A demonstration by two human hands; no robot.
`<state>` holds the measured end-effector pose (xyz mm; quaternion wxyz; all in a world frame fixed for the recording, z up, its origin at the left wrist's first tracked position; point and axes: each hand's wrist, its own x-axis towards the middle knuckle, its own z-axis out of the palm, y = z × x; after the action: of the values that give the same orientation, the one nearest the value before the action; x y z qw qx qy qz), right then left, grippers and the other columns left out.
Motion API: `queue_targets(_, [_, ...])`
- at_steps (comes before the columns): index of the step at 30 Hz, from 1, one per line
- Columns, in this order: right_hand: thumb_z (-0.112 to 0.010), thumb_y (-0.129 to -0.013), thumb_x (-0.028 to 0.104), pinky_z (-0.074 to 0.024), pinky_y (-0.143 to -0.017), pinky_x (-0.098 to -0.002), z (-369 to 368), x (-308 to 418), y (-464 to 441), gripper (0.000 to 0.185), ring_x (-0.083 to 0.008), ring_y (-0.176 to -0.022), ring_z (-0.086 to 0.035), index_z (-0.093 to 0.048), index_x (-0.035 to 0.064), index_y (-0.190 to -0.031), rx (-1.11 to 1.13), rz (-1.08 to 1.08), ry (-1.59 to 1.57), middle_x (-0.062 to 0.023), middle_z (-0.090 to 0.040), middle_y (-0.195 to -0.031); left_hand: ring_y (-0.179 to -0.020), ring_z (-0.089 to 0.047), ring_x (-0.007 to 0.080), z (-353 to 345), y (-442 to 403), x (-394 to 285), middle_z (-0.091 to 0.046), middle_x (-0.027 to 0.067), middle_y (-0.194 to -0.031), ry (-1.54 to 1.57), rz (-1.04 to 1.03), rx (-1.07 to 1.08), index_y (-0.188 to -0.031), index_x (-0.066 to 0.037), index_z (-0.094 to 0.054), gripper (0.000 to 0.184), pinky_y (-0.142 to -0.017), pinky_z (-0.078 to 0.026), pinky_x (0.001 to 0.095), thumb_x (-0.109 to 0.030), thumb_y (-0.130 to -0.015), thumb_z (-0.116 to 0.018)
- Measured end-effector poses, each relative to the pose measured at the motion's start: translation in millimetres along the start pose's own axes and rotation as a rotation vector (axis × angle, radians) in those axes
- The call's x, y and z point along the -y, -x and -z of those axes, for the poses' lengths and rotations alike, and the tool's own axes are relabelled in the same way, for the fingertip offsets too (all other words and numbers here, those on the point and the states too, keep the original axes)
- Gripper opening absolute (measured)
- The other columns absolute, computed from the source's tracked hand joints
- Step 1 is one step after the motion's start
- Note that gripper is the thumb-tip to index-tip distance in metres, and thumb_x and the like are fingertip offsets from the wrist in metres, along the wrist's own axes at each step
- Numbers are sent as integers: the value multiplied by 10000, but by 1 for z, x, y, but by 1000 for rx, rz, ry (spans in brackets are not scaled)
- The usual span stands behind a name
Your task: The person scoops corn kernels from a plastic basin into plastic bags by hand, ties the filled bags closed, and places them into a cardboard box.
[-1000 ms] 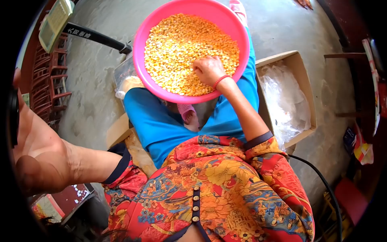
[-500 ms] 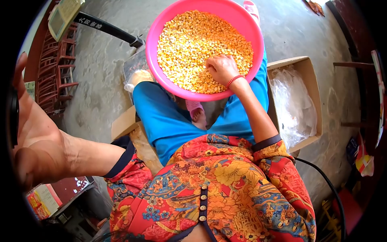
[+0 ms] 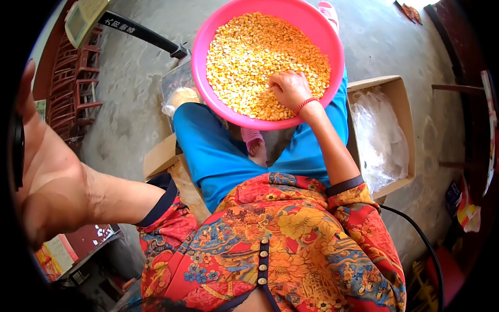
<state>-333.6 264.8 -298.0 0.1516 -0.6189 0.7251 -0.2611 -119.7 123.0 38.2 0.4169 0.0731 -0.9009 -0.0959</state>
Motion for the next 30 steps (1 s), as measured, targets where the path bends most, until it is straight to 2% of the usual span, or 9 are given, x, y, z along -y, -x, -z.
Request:
queue_targets(6, [-551,-756,153,-419,-705,-409,-3,-5,-1,71,-265,-760,-584,-614,125,-772,-1,-4,-5,-71,-617,-727,-1051,-526,386,-32,41,-10,-466,254,-1224,166,-15,-156,-1118,71,-507,615,-803,-503,421,-488,-867,-454])
queue_targets(8, [-557,-753,152,-434,-670,-422,-8,-10,-1,68,-282,-727,-588,-610,114,-770,-4,26,-18,-85,-615,-718,-975,-581,216,-58,69,14,-541,135,-1166,298,128,-291,-1091,7,-563,274,-685,-526,295,-159,-874,-539])
queue_targets(10, [-558,-749,140,-442,-656,-423,-6,-8,-3,60,-290,-721,-589,-602,100,-761,-21,54,-48,-94,-610,-706,-786,-547,111,-79,93,26,-531,55,-1014,167,380,-323,-1085,-68,-584,375,-563,-451,197,18,-729,-668])
queue_targets(11, [-558,-748,130,-444,-656,-419,-4,-6,-4,55,-291,-728,-588,-597,92,-756,-20,64,-63,-97,-607,-702,-908,-578,156,-93,116,39,-566,72,-1124,138,558,-272,-1106,-47,-570,294,-691,-504,264,-53,-812,-593])
queue_targets(13, [-557,-742,111,-446,-641,-408,0,-1,-4,39,-287,-719,-586,-586,85,-741,-27,77,-66,-98,-602,-696,-895,-559,150,-122,161,58,-575,65,-1095,26,740,-253,-1135,-47,-546,375,-721,-476,250,-53,-768,-622])
queue_targets(17, [-550,-741,102,-434,-630,-392,2,2,-5,44,-278,-702,-569,-580,75,-759,9,56,-67,-94,-583,-682,-1075,-473,387,-200,284,74,-520,212,-1130,-393,836,2,-1127,7,-527,432,-922,-384,443,-65,-705,-585])
queue_targets(18, [-550,-742,103,-430,-626,-390,1,0,-5,46,-279,-702,-566,-581,75,-762,8,57,-67,-96,-582,-690,-1115,-445,371,-196,283,55,-509,203,-1151,-315,877,213,-1129,-24,-541,437,-934,-356,441,-109,-703,-594])
queue_targets(21, [-550,-745,91,-434,-644,-388,1,-1,-6,46,-284,-710,-563,-581,69,-771,44,55,-76,-104,-590,-726,-1162,-409,321,-210,275,35,-551,107,-1125,-371,781,206,-1027,-116,-632,419,-953,-259,541,-336,-674,-675])
queue_targets(30, [-551,-760,50,-450,-672,-348,-1,-1,-6,47,-268,-739,-573,-576,43,-799,65,40,-112,-105,-597,-769,-1153,-419,324,-204,276,34,-569,110,-1080,-271,799,146,-1028,-106,-617,341,-952,-252,542,-223,-708,-635])
